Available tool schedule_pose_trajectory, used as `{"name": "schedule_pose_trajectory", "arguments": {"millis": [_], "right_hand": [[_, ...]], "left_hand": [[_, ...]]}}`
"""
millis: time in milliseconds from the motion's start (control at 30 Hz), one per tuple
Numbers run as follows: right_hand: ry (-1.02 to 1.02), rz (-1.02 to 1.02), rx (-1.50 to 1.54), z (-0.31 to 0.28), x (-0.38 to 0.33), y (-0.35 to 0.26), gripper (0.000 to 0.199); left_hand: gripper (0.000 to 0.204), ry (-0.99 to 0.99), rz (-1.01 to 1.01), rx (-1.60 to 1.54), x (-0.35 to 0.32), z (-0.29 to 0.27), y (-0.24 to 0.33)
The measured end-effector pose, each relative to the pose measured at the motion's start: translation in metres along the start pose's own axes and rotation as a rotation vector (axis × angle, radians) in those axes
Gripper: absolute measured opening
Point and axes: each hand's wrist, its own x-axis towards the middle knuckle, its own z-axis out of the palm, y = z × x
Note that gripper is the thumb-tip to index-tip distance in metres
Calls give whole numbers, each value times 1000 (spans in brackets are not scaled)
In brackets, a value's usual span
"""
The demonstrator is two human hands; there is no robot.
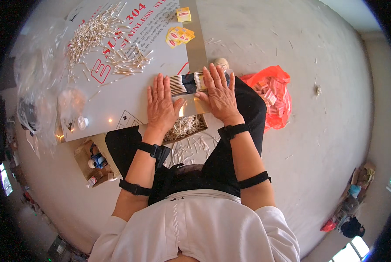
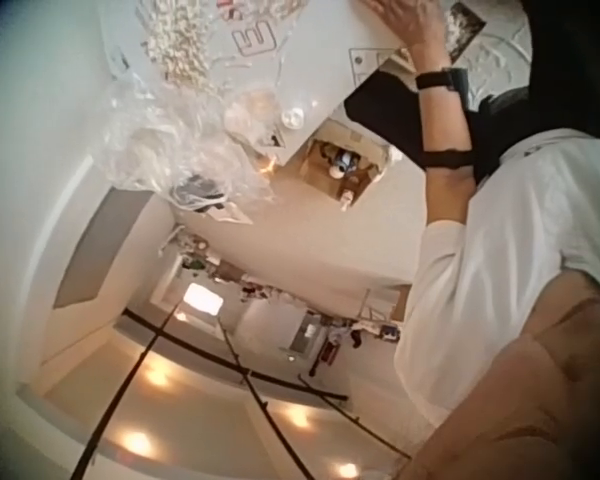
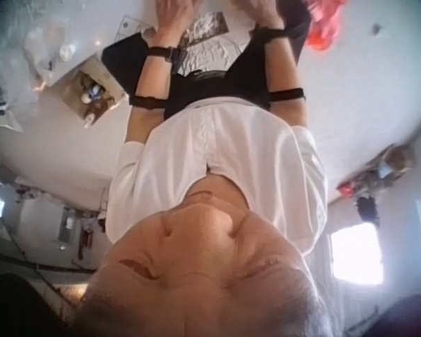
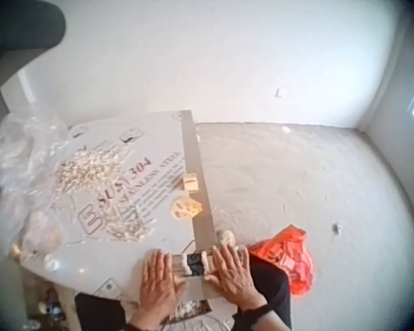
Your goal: Picking up a group of cotton swabs and inserting them into a small labeled plastic bag.
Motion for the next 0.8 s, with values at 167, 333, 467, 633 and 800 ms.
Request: {"name": "schedule_pose_trajectory", "arguments": {"millis": [167,333,467,633,800], "right_hand": [[-8,-7,50,0,-1,3,80],[-4,-22,67,1,-1,4,79],[-11,-23,109,-1,-1,3,79],[-27,-14,161,-4,-1,5,79],[385,220,357,-4,-3,20,61]], "left_hand": [[83,0,11,13,5,7,12],[81,52,36,-13,11,18,30],[81,42,47,-20,14,21,40],[73,43,49,-65,19,21,57],[68,141,46,-339,22,23,46]]}}
